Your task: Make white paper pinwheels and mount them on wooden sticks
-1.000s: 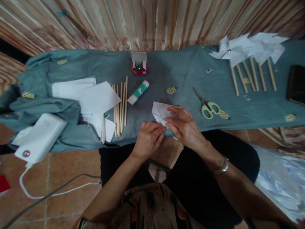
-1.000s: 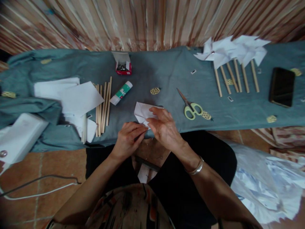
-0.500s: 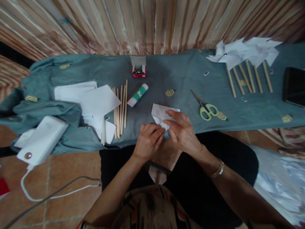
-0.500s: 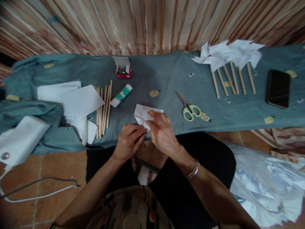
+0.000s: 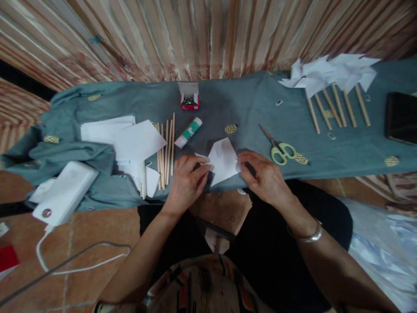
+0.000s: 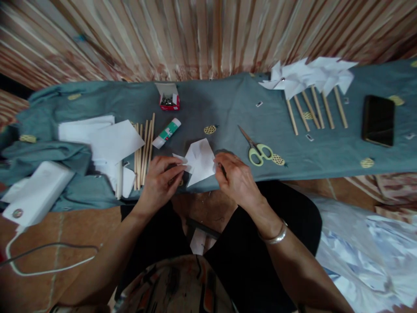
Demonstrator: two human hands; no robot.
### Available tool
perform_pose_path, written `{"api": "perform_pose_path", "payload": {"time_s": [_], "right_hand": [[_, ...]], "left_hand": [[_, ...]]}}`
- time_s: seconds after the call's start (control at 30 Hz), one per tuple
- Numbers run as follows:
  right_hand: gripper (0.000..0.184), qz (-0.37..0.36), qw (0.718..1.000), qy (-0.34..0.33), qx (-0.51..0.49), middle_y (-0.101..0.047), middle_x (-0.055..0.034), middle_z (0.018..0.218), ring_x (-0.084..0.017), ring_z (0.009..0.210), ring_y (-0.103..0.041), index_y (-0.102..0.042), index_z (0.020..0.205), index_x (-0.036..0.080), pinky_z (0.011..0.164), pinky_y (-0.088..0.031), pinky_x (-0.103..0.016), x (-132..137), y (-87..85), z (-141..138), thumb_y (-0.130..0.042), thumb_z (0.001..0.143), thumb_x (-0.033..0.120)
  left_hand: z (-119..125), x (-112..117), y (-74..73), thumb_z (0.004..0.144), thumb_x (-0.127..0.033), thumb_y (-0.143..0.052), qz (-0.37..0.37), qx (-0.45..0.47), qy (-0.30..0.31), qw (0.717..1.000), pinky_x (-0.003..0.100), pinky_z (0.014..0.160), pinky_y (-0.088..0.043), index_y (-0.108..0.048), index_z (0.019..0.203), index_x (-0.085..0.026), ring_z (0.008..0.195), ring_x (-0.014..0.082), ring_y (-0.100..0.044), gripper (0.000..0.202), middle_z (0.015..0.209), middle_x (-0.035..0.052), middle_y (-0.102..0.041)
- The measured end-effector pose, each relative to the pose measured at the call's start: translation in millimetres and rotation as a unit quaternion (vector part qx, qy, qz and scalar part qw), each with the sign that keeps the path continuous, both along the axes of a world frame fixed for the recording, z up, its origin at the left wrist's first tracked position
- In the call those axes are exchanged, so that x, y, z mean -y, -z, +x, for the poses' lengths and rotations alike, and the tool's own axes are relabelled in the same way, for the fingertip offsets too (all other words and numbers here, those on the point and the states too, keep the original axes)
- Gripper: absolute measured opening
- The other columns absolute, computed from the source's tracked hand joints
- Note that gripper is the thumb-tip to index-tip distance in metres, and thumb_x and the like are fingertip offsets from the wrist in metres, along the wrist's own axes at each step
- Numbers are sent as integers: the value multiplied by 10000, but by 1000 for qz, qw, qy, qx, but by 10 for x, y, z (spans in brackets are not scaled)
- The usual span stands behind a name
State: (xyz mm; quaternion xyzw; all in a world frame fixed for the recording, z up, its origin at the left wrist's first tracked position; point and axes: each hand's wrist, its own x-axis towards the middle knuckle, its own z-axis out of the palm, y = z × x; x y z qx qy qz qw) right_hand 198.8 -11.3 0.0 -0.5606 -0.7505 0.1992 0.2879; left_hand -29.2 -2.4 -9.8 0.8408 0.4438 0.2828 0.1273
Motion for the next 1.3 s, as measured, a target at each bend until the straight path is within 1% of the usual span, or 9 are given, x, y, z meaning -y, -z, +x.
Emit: {"api": "perform_pose_path", "payload": {"time_s": [0.13,0.37,0.57,0.67,0.77,0.83,0.93,1.1,1.3], "right_hand": [[96,-14,1000,2,1,-690,-78,956,-243,935,-654,-605,862,218,874,-510,-396,-6,-16,-7,-521,849,172],[74,-31,999,16,-34,-684,-83,1023,-253,1015,-641,-591,748,220,913,-487,-420,-29,-6,49,-612,818,229],[105,-48,996,22,-72,-688,-90,1034,-252,997,-658,-578,693,211,899,-493,-422,-64,-31,99,-637,779,225],[50,-66,994,0,-84,-665,-95,1112,-249,1085,-629,-623,813,211,955,-468,-430,-68,-41,122,-589,792,181],[255,-97,990,-52,-83,-576,-93,1294,-249,1253,-524,-640,982,225,1036,-415,-433,-54,-43,141,-556,769,114],[305,-119,987,-75,-77,-488,-86,1403,-261,1333,-442,-645,1015,236,1070,-384,-439,-39,-36,147,-594,741,112],[289,-143,982,-95,-85,-413,-79,1472,-284,1374,-382,-661,1005,244,1095,-348,-460,-25,-20,144,-674,726,168],[75,-149,976,-98,-125,-465,-72,1440,-290,1350,-414,-704,850,233,1097,-328,-484,-45,-11,107,-671,783,243],[99,-149,972,-97,-152,-468,-49,1445,-281,1343,-422,-721,865,250,1099,-328,-480,-75,8,52,-697,777,289]], "left_hand": [[167,135,-14,888,-292,-584,-13,-2,39,999,382,820,-409,-651,1028,-199,994,227,-541,180,1045,74,-647],[314,208,64,919,-237,-529,-13,-52,34,998,358,739,-385,-645,1030,-154,916,217,-557,181,1001,84,-668],[306,190,39,927,-203,-514,17,-68,32,997,333,721,-392,-650,974,-150,870,196,-582,153,948,68,-681],[257,193,29,918,-183,-522,29,-66,37,997,328,720,-400,-647,962,-144,854,192,-593,138,931,67,-683],[180,211,32,900,-161,-540,48,-52,35,997,324,723,-413,-643,960,-134,834,188,-600,122,922,71,-686],[136,227,34,891,-152,-546,61,-42,34,997,321,716,-418,-643,951,-131,820,186,-602,116,903,71,-687],[106,251,29,881,-141,-554,65,-37,35,997,320,705,-419,-645,948,-127,815,188,-601,114,886,72,-687],[114,270,25,875,-139,-557,55,-42,41,997,323,692,-409,-645,924,-133,805,190,-579,101,890,72,-688],[112,273,49,875,-148,-557,46,-42,48,997,339,705,-407,-647,939,-134,830,199,-567,111,903,76,-684]]}}
